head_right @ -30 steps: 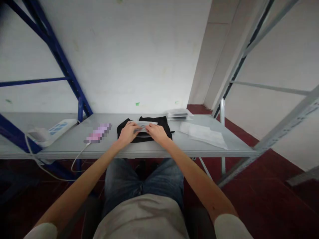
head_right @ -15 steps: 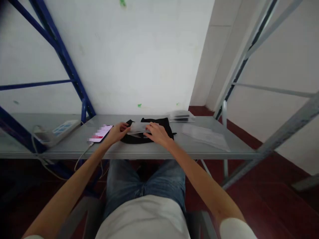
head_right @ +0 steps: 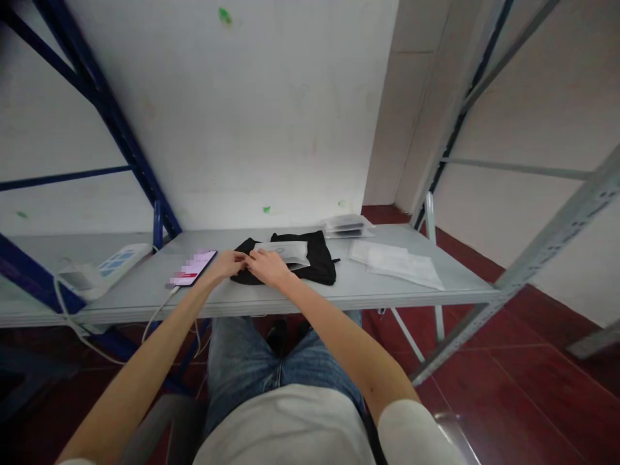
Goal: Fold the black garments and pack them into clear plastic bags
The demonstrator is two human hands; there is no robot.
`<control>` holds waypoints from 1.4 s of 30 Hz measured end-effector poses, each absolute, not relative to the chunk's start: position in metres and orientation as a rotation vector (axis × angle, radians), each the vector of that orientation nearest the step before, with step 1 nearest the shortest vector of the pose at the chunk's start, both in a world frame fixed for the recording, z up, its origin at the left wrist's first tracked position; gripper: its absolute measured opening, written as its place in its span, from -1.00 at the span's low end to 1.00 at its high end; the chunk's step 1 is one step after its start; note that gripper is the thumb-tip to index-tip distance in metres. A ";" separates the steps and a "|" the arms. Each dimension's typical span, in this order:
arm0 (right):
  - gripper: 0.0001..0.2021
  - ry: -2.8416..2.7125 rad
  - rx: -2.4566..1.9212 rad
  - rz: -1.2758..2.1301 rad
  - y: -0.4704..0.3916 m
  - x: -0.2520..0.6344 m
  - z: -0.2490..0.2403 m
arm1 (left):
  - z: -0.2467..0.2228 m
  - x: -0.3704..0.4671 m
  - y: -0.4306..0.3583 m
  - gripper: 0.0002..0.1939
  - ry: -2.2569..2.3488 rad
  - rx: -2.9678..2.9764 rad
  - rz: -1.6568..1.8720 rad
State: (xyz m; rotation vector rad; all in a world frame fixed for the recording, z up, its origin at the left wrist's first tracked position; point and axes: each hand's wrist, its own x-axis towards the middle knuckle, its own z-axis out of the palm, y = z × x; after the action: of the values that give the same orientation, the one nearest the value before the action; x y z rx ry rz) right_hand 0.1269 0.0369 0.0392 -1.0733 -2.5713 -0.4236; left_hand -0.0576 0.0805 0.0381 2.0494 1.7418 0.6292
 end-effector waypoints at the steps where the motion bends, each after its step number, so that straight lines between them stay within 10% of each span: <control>1: -0.76 -2.563 -1.063 -0.458 0.037 0.128 0.039 | 0.040 -0.057 0.079 -0.70 1.742 2.068 0.635; 18: -0.72 -2.466 -1.402 -0.740 0.031 0.286 0.045 | 0.047 -0.016 0.077 -0.68 2.006 2.166 0.761; 42: -0.29 -2.217 -1.609 -0.111 -0.021 0.254 -0.014 | -0.010 -0.017 0.013 -0.33 1.525 2.633 0.539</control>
State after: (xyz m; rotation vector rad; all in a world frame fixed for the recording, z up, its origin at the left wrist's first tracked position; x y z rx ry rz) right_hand 0.2537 -0.0215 -0.0137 -1.6090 -2.2166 -0.1109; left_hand -0.0170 0.0125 -0.0104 2.6330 1.5250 0.5387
